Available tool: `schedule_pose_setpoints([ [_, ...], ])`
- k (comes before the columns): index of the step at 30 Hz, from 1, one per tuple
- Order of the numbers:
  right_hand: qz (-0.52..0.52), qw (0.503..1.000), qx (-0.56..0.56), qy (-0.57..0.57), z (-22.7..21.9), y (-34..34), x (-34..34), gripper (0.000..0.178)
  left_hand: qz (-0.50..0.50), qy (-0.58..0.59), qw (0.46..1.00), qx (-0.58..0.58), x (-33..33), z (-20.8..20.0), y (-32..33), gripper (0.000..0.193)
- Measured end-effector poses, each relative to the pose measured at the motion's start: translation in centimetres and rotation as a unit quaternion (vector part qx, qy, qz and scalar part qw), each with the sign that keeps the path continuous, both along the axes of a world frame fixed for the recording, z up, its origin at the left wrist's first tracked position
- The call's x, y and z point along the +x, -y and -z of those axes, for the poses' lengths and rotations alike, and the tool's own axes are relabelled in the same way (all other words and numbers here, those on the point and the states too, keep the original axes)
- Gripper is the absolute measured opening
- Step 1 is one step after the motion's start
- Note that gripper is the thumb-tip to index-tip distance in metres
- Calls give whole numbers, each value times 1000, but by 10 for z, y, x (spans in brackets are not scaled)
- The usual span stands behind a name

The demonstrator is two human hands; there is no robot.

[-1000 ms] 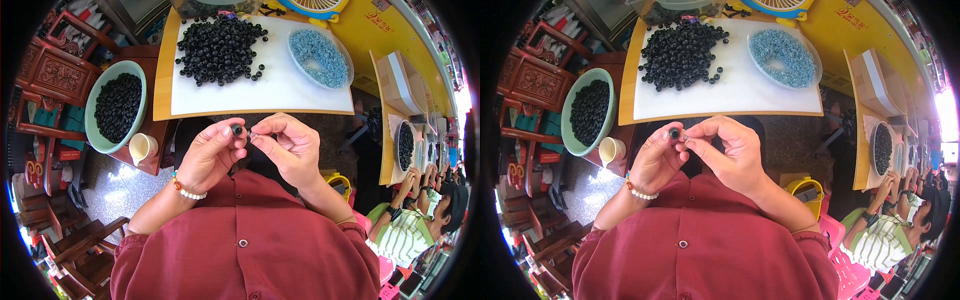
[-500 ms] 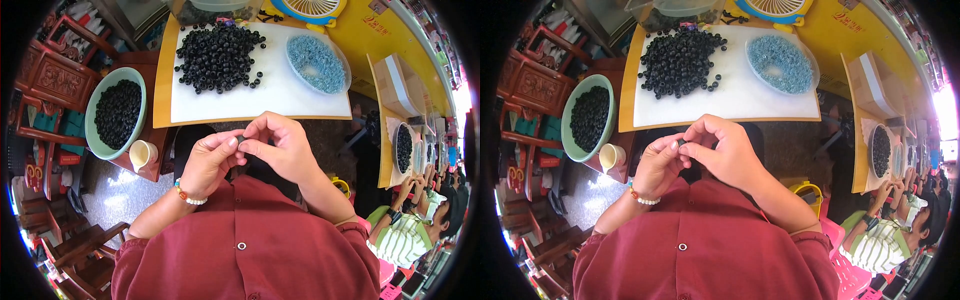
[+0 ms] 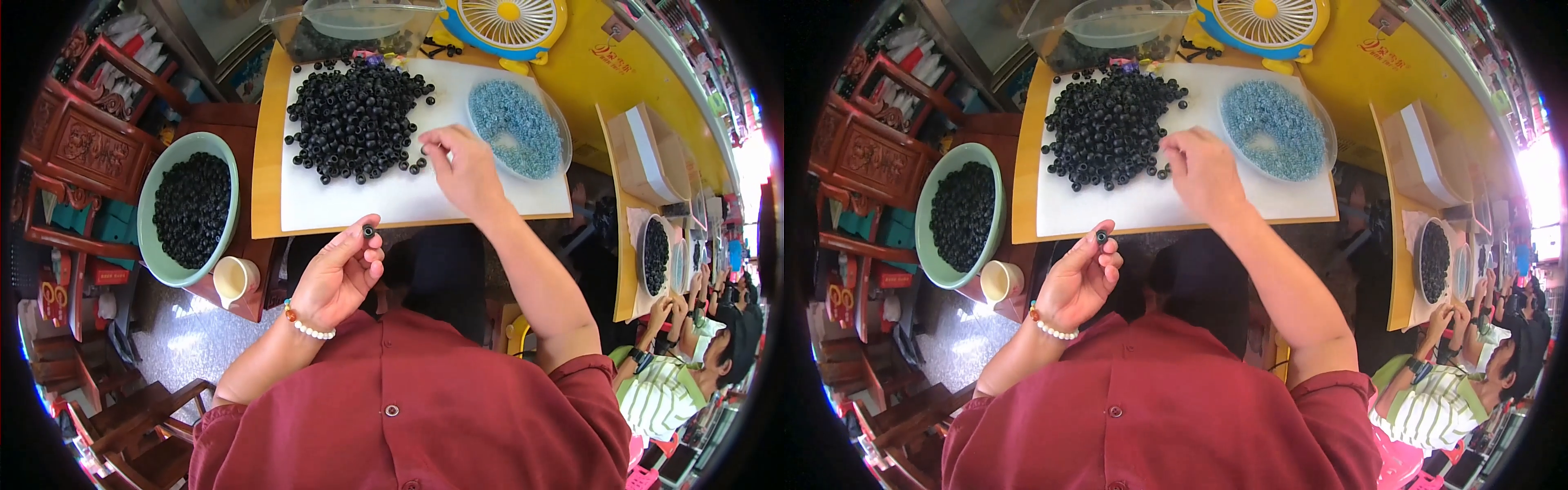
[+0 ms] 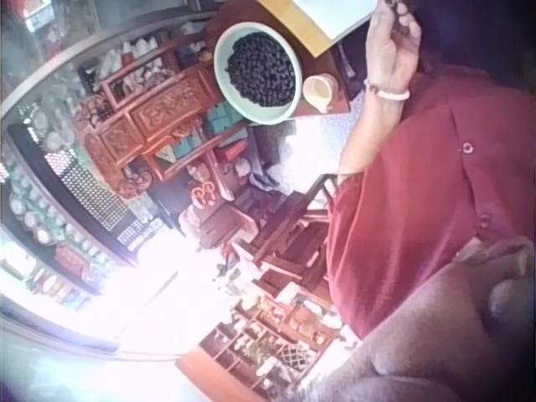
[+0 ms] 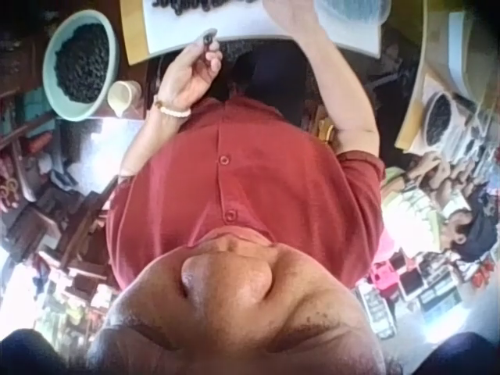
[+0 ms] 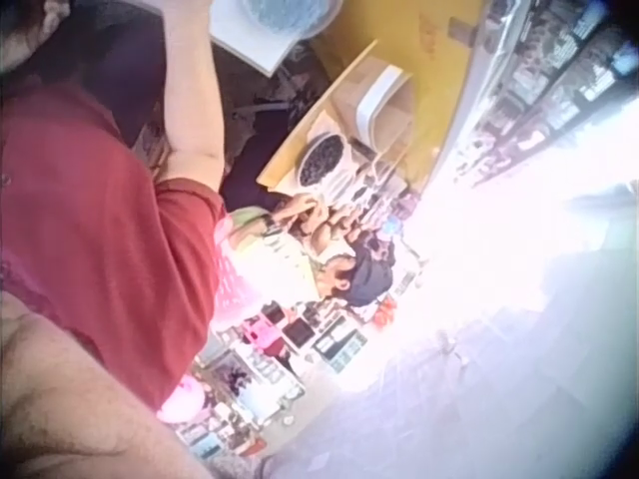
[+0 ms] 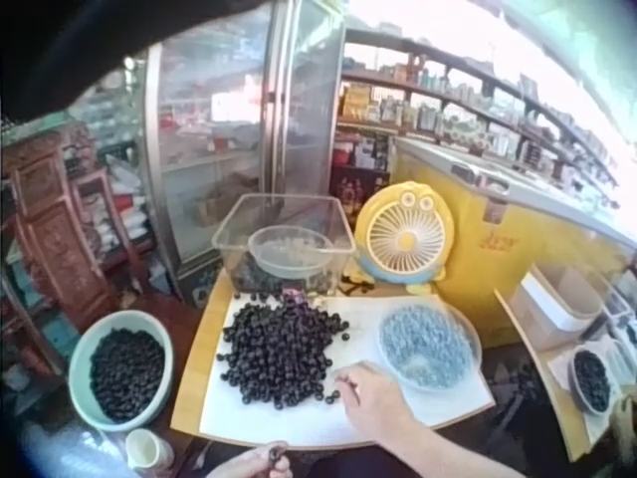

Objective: The person repeatedly picks up small components and black beads by hand and inserts the components into the holes of the black beads.

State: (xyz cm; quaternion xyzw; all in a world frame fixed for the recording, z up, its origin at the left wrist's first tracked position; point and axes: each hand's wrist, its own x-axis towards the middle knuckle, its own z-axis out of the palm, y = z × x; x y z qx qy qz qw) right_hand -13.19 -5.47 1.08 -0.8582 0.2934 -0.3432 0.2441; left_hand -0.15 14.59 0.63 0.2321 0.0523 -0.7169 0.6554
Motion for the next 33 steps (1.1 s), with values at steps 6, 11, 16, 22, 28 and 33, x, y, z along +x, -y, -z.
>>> schedule_pose_setpoints([
  [6, 74, 989, -60, -112, 19, 63, 37, 13, 5, -34, 999, -2, 8, 6, 3, 25],
  [11, 98, 979, -36, -177, 31, 79, 61, 14, 6, -41, 999, -4, 14, 9, 6, 25],
  [16, 106, 979, -23, -170, 29, 78, 58, 11, 6, -42, 999, -3, 15, 10, 7, 24],
  [22, 38, 980, 181, -66, -9, 31, 23, 15, -7, -32, 999, -18, 12, 3, 4, 22],
  [28, -189, 763, 594, 175, -41, -66, -19, 15, -7, 23, 998, -66, -3, -9, -1, 22],
  [33, -195, 758, 575, 239, -56, -101, -30, 15, -11, 91, 991, -92, -15, -18, -13, 19],
])
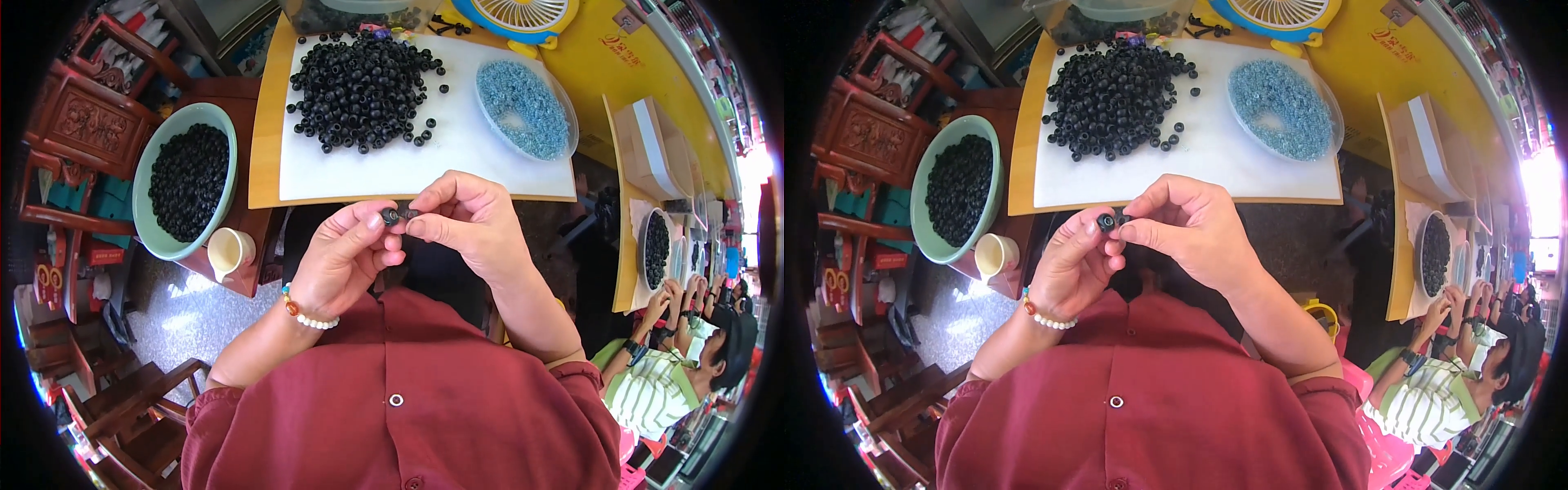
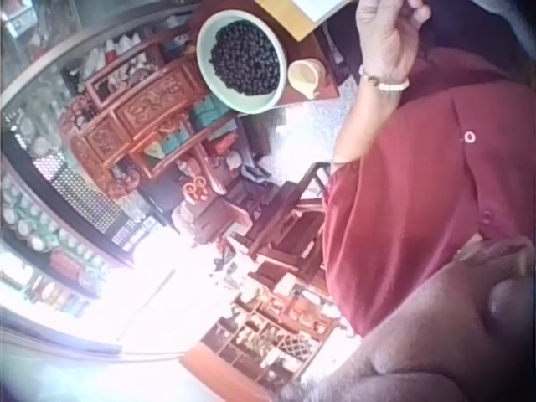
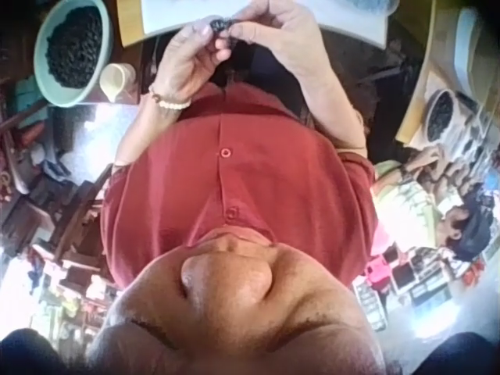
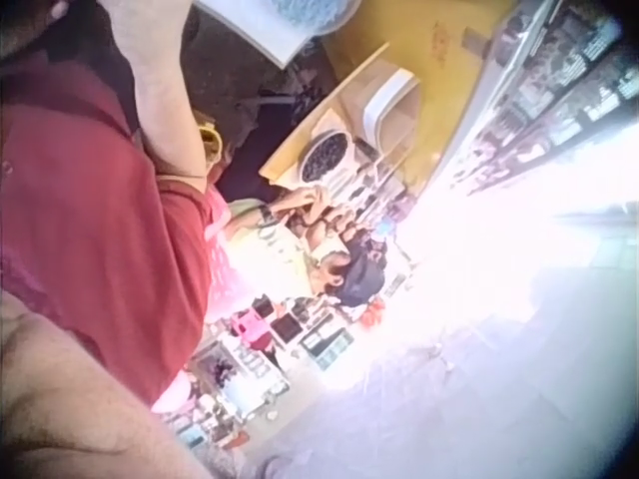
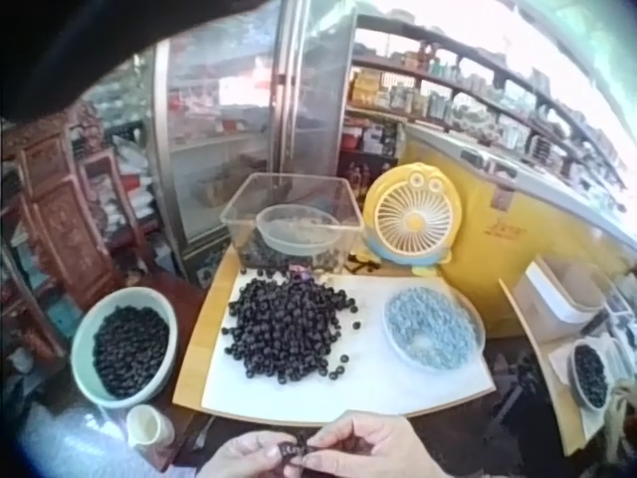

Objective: The person repeatedly picks up small components and black beads by hand and inserts the components into the holes of the black beads.

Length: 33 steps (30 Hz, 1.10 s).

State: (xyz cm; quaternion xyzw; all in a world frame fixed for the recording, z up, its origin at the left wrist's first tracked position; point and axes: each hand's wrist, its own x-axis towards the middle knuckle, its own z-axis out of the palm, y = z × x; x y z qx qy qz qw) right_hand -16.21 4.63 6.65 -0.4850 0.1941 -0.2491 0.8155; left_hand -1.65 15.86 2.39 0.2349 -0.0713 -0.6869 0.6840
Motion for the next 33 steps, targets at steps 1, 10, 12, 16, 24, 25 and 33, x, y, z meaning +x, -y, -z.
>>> schedule_pose_setpoints([
  [1, 0, 1000, -7, 6, -2, -3, -1, 15, 0, 1, 1000, 1, -1, -2, -3, 19],
  [10, -20, 1000, -10, -5, -19, -16, -11, 13, -36, 118, 992, -30, -10, -14, -16, 19],
  [12, -20, 999, -30, -18, -22, -19, -13, 13, -41, 151, 987, -29, -11, -17, -18, 19],
  [16, -9, 996, -77, -40, -25, -24, -16, 13, -39, 234, 971, -14, -12, -20, -21, 18],
  [24, -15, 988, -113, -102, -26, -24, -19, 13, -45, 281, 959, 4, -16, -22, -24, 19],
  [25, -26, 986, -111, -122, -25, -23, -19, 13, -44, 281, 959, 4, -16, -21, -25, 19],
  [33, -68, 997, -3, -31, -15, -16, -22, 13, -67, 432, 896, -84, -13, -19, -27, 22],
])
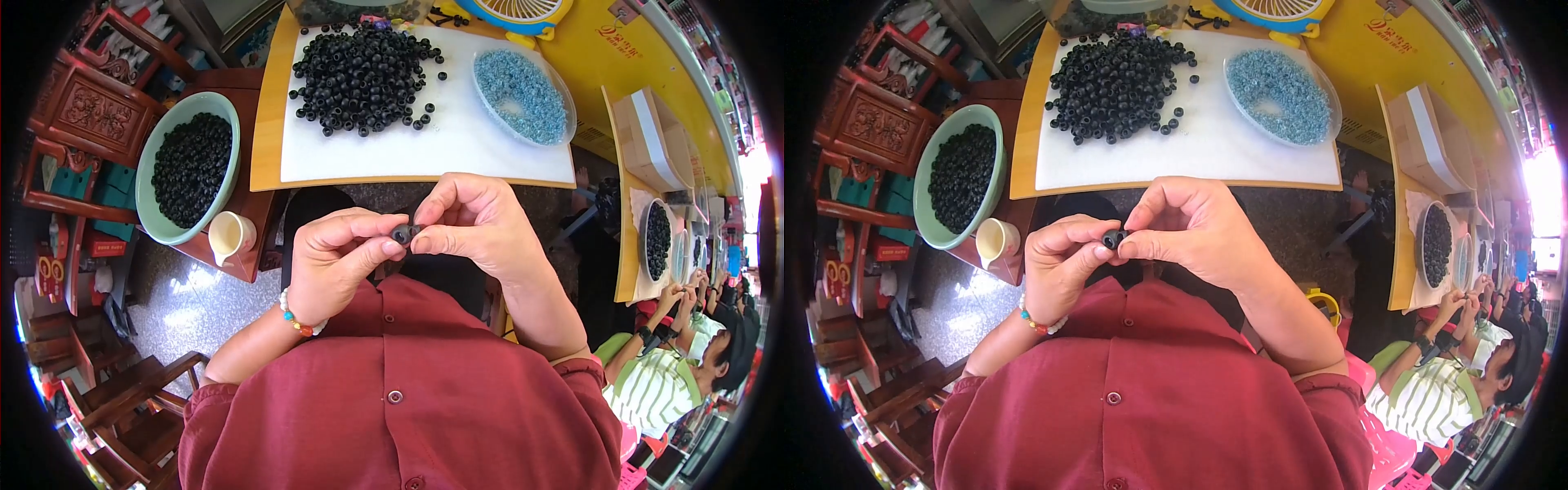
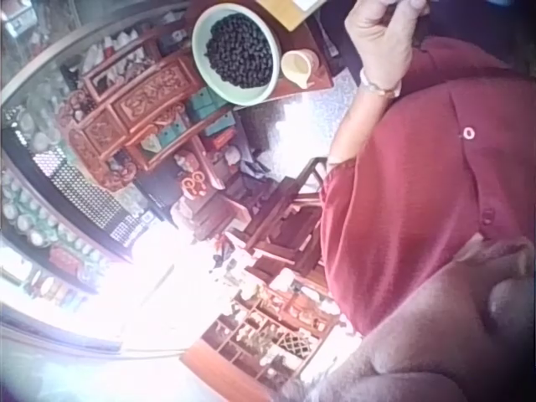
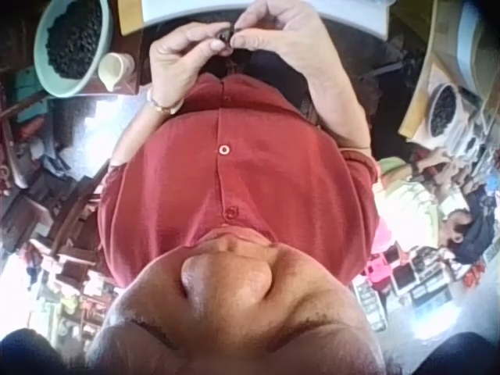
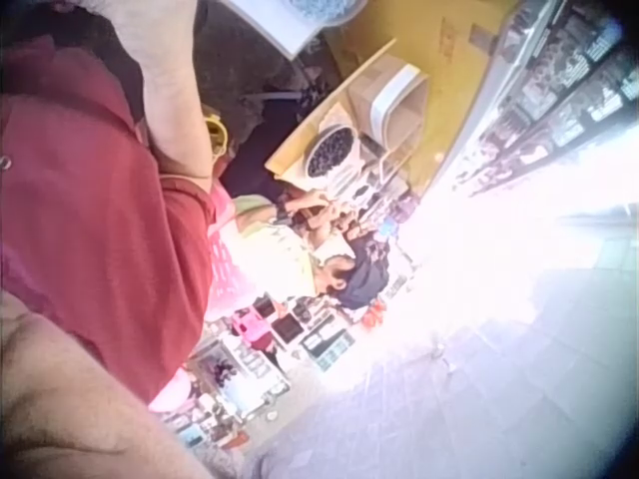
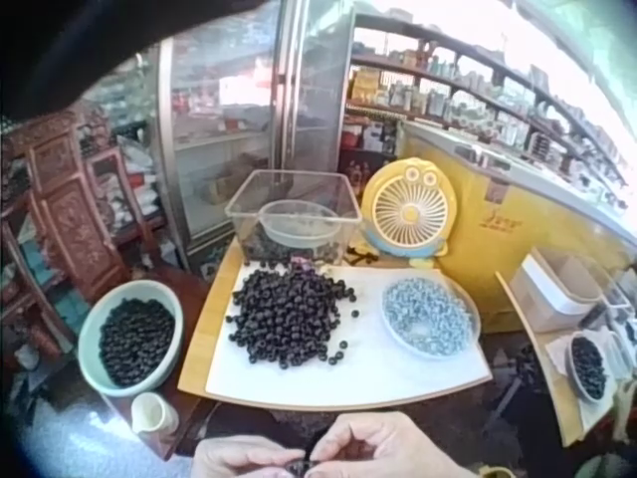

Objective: The person repeatedly picks up small components and black beads by hand and inserts the components into the holes of the black beads.

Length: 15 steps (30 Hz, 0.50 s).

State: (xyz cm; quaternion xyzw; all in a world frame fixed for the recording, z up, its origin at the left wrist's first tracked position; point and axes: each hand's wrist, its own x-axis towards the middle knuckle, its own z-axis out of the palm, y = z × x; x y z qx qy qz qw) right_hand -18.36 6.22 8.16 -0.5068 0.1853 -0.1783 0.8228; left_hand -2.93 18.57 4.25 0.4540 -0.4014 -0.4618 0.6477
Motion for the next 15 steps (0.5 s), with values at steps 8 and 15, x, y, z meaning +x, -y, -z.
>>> schedule_pose_setpoints([
  [8, 74, 995, -66, -5, 1, -17, -1, 16, -24, 7, 999, -23, 0, -1, 2, 21],
  [15, -11, 998, 61, 11, 13, -6, -2, 17, -42, 164, 979, -110, 9, 4, 3, 22],
])
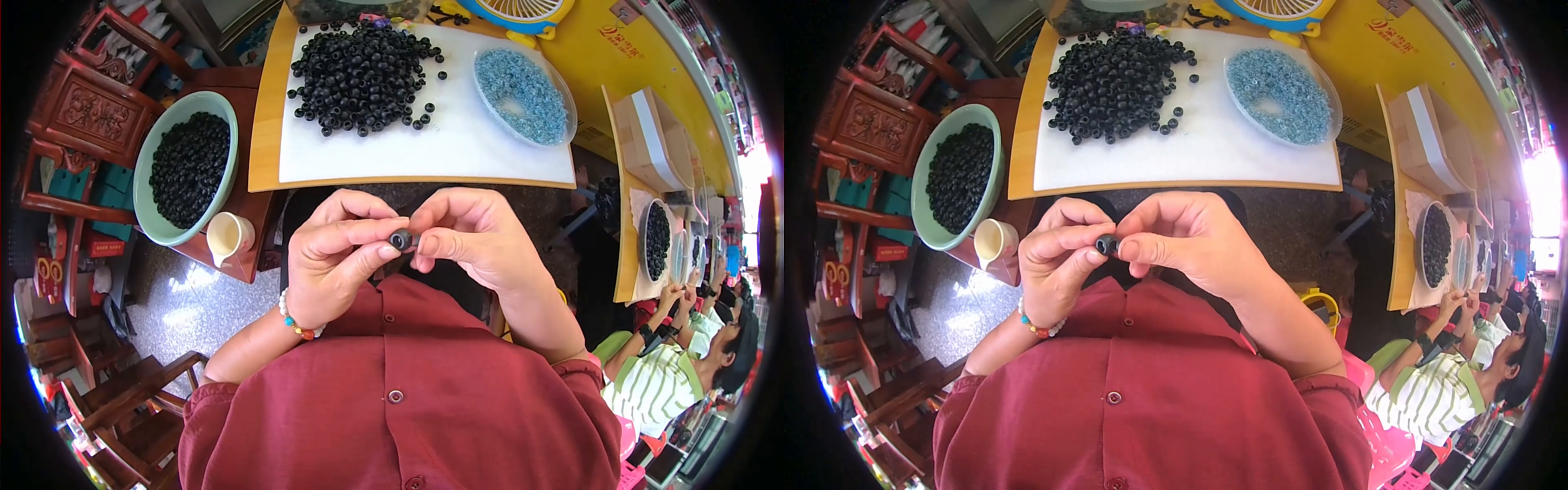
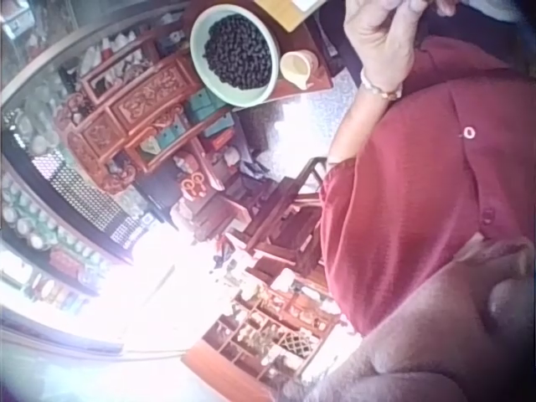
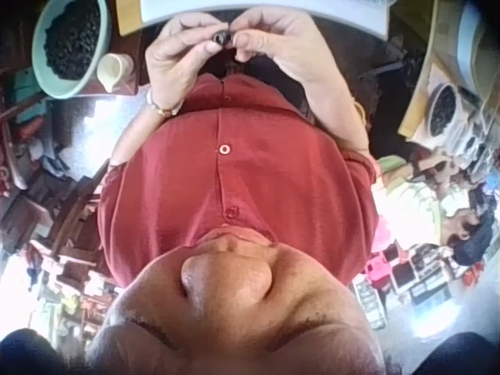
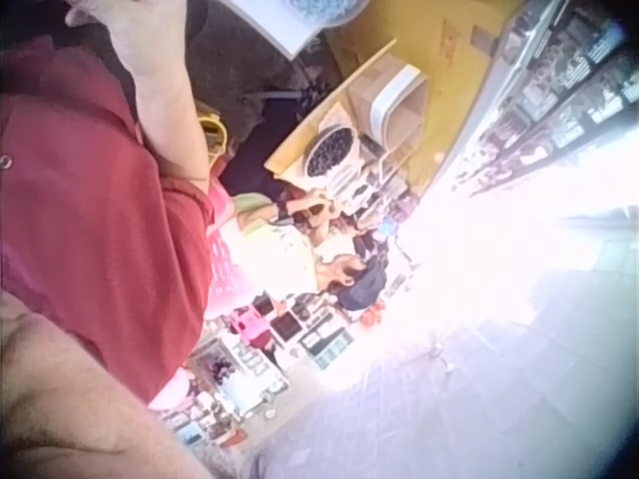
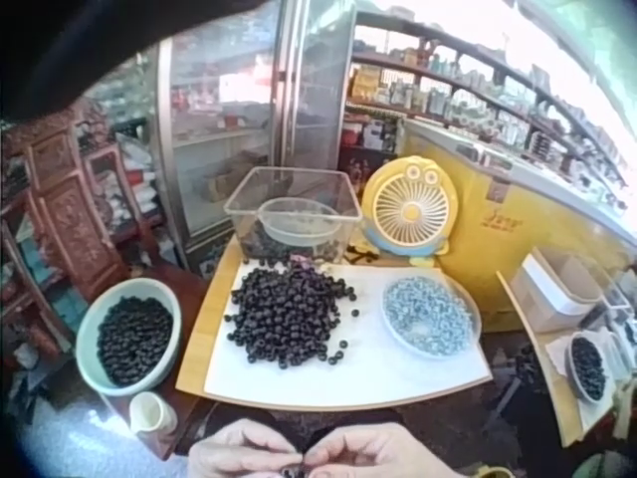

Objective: The person repeatedly picks up small components and black beads by hand and inserts the components into the holes of the black beads.

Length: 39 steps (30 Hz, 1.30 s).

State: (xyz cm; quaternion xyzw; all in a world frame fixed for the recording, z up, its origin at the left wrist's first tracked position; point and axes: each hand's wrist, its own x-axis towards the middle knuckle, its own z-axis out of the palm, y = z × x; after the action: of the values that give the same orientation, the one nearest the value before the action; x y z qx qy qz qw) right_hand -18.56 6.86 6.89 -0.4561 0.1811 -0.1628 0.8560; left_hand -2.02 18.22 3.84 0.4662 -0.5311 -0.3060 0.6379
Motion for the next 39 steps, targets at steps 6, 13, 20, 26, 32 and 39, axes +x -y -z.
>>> schedule_pose_setpoints([
  [6, -74, 989, 128, -9, 8, 1, -1, 21, 46, 14, 999, -23, 5, -5, 3, 22],
  [13, -78, 989, 123, 23, 22, -4, 0, 14, 75, 71, 994, -44, 4, -1, 0, 24],
  [20, -38, 989, 140, 15, 24, -11, 10, 13, 87, 20, 995, 45, 17, -3, 1, 22],
  [26, -69, 988, 127, 62, 32, -5, 21, 15, 67, 28, 997, -1, 21, 2, 5, 23],
  [32, -2, 998, -15, -61, 32, 3, 35, 17, -42, 54, 994, 90, 30, 4, 8, 15],
  [39, 282, 750, -562, -205, 95, 86, 23, 14, -367, 146, 914, 98, 158, 36, -4, 18],
])
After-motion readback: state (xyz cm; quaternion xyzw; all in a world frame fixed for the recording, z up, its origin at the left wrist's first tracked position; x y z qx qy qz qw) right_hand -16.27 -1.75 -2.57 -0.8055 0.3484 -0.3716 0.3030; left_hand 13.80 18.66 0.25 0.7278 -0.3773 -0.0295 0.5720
